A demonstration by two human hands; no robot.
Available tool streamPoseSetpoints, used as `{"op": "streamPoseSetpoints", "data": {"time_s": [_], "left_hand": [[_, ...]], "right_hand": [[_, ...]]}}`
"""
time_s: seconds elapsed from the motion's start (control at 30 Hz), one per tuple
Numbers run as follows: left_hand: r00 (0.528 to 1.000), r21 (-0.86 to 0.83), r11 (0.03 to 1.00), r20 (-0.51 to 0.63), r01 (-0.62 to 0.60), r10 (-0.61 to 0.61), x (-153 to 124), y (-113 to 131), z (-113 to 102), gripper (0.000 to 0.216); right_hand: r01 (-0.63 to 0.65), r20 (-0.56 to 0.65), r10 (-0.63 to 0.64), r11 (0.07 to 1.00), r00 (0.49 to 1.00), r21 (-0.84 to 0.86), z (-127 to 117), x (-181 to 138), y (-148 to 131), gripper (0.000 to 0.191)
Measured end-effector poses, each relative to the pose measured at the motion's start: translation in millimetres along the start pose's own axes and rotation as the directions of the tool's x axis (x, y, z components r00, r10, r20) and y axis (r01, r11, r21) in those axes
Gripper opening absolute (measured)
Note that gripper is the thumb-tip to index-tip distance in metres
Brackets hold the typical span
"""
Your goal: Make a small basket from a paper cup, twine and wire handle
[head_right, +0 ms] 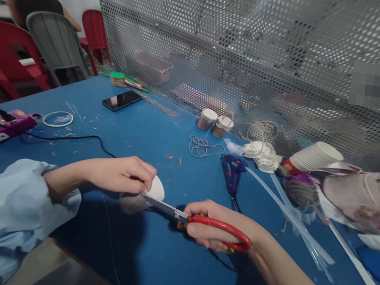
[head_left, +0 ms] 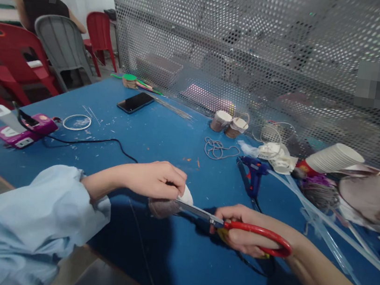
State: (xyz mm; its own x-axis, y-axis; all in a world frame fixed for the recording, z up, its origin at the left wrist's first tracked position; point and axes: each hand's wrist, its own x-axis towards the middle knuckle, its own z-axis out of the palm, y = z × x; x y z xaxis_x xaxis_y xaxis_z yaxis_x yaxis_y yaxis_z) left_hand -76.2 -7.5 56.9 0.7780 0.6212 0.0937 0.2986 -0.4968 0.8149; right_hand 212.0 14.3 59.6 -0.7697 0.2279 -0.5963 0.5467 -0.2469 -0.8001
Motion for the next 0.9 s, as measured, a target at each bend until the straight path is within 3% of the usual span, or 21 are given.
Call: {"op": "streamPoseSetpoints", "data": {"time_s": [0.2, 0.47, 0.9], "left_hand": [[1.0, 0.002, 1.0, 0.005, 0.004, -0.004, 1.0, 0.3, -0.6, 0.019], [1.0, 0.039, 0.999, 0.02, 0.002, -0.003, 1.1, 3.9, 0.2, 0.019], [1.0, 0.107, 0.994, 0.027, 0.002, -0.005, -0.6, 6.4, 0.3, 0.02]], "right_hand": [[-0.071, -0.096, 0.059, 0.989, 0.994, -0.128, 2.7, -0.3, -7.2, 0.044], [-0.093, -0.082, 0.078, 0.975, 0.994, -0.204, 0.8, -3.2, -15.0, 0.043], [0.019, -0.047, -0.046, 0.887, 0.998, -0.462, 1.0, -8.0, -34.4, 0.042]]}}
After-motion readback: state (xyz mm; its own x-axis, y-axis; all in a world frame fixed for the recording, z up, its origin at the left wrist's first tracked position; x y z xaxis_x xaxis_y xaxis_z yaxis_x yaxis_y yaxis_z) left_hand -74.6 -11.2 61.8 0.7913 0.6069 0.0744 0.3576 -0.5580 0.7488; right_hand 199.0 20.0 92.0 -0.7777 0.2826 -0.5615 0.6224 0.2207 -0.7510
